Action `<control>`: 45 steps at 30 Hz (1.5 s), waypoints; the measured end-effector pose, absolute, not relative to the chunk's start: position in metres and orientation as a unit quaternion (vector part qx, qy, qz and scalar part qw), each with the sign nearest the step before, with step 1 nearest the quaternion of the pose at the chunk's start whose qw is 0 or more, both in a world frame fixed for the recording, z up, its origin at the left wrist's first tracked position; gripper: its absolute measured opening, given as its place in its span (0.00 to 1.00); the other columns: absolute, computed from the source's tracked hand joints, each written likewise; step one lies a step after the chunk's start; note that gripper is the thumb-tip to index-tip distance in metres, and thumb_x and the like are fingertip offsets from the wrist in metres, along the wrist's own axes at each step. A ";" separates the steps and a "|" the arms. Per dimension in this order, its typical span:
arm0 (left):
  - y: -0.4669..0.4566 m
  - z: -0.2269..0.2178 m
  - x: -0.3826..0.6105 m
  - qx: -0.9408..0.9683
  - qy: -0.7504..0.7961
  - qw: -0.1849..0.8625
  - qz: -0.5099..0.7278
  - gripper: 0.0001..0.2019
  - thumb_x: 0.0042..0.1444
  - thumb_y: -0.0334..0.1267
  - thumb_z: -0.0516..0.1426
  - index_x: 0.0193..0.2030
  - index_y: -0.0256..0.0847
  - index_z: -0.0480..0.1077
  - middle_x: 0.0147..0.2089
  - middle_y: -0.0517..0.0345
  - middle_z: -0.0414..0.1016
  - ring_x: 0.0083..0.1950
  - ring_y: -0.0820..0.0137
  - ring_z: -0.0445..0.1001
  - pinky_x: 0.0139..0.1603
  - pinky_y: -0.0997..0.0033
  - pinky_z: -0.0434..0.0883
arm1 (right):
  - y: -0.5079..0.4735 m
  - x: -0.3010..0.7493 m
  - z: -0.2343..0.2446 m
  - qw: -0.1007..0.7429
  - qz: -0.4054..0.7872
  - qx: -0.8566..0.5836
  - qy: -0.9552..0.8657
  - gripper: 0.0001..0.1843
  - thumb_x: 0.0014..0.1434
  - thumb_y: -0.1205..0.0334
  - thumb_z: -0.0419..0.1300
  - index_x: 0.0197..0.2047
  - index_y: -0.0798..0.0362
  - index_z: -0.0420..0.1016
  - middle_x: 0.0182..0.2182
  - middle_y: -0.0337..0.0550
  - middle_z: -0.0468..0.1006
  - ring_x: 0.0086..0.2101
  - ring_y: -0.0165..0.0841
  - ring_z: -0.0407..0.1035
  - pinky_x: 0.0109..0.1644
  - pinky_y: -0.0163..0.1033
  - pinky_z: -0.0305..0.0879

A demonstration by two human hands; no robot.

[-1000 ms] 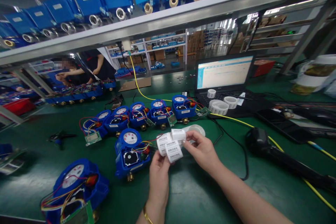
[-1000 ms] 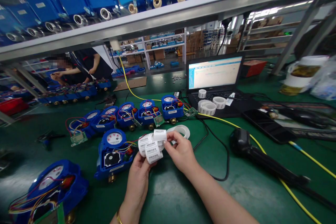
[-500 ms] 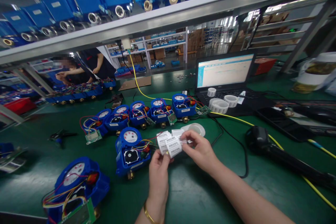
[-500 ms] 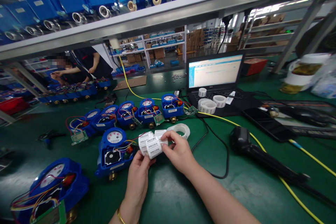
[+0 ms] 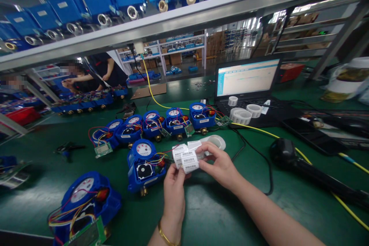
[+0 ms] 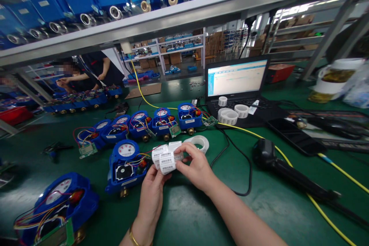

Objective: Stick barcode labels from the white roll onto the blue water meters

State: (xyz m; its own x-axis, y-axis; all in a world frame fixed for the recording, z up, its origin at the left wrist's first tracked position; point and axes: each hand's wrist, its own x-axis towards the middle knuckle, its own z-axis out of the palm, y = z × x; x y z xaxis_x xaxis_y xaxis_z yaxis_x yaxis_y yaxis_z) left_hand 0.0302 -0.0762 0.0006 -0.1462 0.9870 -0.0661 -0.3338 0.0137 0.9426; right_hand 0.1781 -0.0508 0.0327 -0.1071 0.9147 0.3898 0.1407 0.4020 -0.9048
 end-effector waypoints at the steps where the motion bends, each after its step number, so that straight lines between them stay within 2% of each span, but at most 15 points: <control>1: -0.076 0.001 0.030 0.359 0.455 0.547 0.605 0.17 0.50 0.43 0.62 0.45 0.38 0.71 0.47 0.50 0.74 0.45 0.64 0.72 0.41 0.70 0.69 | -0.051 0.178 0.032 0.531 0.368 -0.411 -0.643 0.11 0.48 0.67 0.59 0.38 0.52 0.69 0.39 0.43 0.70 0.40 0.34 0.66 0.35 0.36 0.68; 6: -0.077 0.006 0.031 0.344 0.458 0.551 0.607 0.17 0.48 0.45 0.62 0.43 0.38 0.73 0.47 0.49 0.75 0.46 0.63 0.72 0.41 0.70 0.69 | -0.051 0.177 0.029 0.552 0.380 -0.415 -0.615 0.19 0.47 0.67 0.57 0.45 0.51 0.65 0.42 0.45 0.71 0.42 0.35 0.67 0.35 0.36 0.68; 9: -0.077 0.009 0.032 0.329 0.461 0.553 0.611 0.19 0.47 0.47 0.63 0.42 0.38 0.74 0.47 0.49 0.75 0.45 0.63 0.71 0.39 0.71 0.69 | -0.049 0.176 0.028 0.566 0.384 -0.418 -0.599 0.19 0.49 0.67 0.54 0.46 0.50 0.62 0.37 0.43 0.72 0.37 0.33 0.69 0.32 0.34 0.67; 13: -0.078 0.009 0.031 0.342 0.465 0.550 0.604 0.20 0.47 0.48 0.63 0.42 0.37 0.74 0.46 0.47 0.75 0.45 0.63 0.72 0.39 0.71 0.69 | -0.049 0.178 0.030 0.574 0.364 -0.421 -0.600 0.11 0.50 0.66 0.55 0.39 0.50 0.64 0.31 0.40 0.70 0.32 0.31 0.67 0.29 0.33 0.64; 15: -0.078 0.007 0.031 0.349 0.467 0.543 0.604 0.19 0.47 0.48 0.62 0.43 0.37 0.74 0.47 0.48 0.75 0.45 0.62 0.72 0.40 0.70 0.70 | -0.051 0.179 0.033 0.564 0.350 -0.407 -0.628 0.05 0.51 0.66 0.55 0.34 0.50 0.66 0.33 0.41 0.69 0.34 0.32 0.67 0.32 0.35 0.65; 19: -0.077 0.002 0.029 0.373 0.473 0.527 0.599 0.17 0.49 0.46 0.61 0.43 0.39 0.74 0.47 0.50 0.75 0.43 0.64 0.73 0.40 0.70 0.70 | -0.054 0.179 0.039 0.519 0.364 -0.376 -0.676 0.01 0.53 0.65 0.57 0.31 0.51 0.70 0.38 0.44 0.68 0.41 0.35 0.65 0.40 0.37 0.66; 23: -0.076 0.000 0.027 0.388 0.481 0.512 0.596 0.16 0.51 0.46 0.60 0.44 0.39 0.73 0.47 0.51 0.75 0.44 0.65 0.72 0.41 0.70 0.70 | -0.054 0.179 0.039 0.524 0.388 -0.353 -0.671 0.04 0.54 0.63 0.58 0.28 0.52 0.69 0.36 0.42 0.66 0.40 0.34 0.65 0.40 0.37 0.66; 31: -0.077 0.002 0.028 0.406 0.491 0.506 0.582 0.18 0.49 0.47 0.61 0.44 0.39 0.74 0.47 0.48 0.74 0.47 0.61 0.71 0.42 0.68 0.71 | -0.053 0.180 0.039 0.531 0.417 -0.339 -0.655 0.06 0.55 0.59 0.59 0.29 0.52 0.69 0.39 0.44 0.68 0.42 0.35 0.65 0.41 0.38 0.67; 34: -0.078 0.004 0.028 0.445 0.507 0.470 0.570 0.17 0.50 0.46 0.60 0.44 0.39 0.75 0.48 0.47 0.72 0.50 0.59 0.69 0.46 0.66 0.69 | -0.052 0.180 0.039 0.533 0.417 -0.347 -0.650 0.05 0.54 0.61 0.59 0.29 0.51 0.69 0.39 0.43 0.68 0.42 0.35 0.66 0.41 0.37 0.66; 39: -0.078 0.005 0.028 0.478 0.524 0.406 0.576 0.14 0.50 0.44 0.60 0.42 0.40 0.76 0.48 0.48 0.71 0.53 0.59 0.67 0.57 0.65 0.62 | -0.050 0.180 0.036 0.529 0.418 -0.343 -0.654 0.03 0.54 0.63 0.59 0.30 0.52 0.69 0.36 0.42 0.67 0.40 0.34 0.65 0.40 0.37 0.65; 43: -0.078 0.003 0.026 0.500 0.522 0.395 0.567 0.14 0.54 0.44 0.57 0.44 0.40 0.75 0.50 0.48 0.70 0.54 0.60 0.67 0.56 0.65 0.61 | -0.050 0.179 0.035 0.511 0.416 -0.363 -0.658 0.04 0.53 0.62 0.59 0.29 0.52 0.69 0.36 0.43 0.67 0.39 0.35 0.65 0.37 0.37 0.65; 45: -0.077 0.003 0.026 0.503 0.531 0.391 0.558 0.14 0.53 0.44 0.57 0.41 0.40 0.77 0.49 0.48 0.70 0.53 0.60 0.67 0.55 0.65 0.63 | -0.050 0.178 0.033 0.507 0.414 -0.378 -0.654 0.04 0.53 0.61 0.59 0.29 0.52 0.69 0.36 0.43 0.67 0.38 0.35 0.65 0.35 0.36 0.64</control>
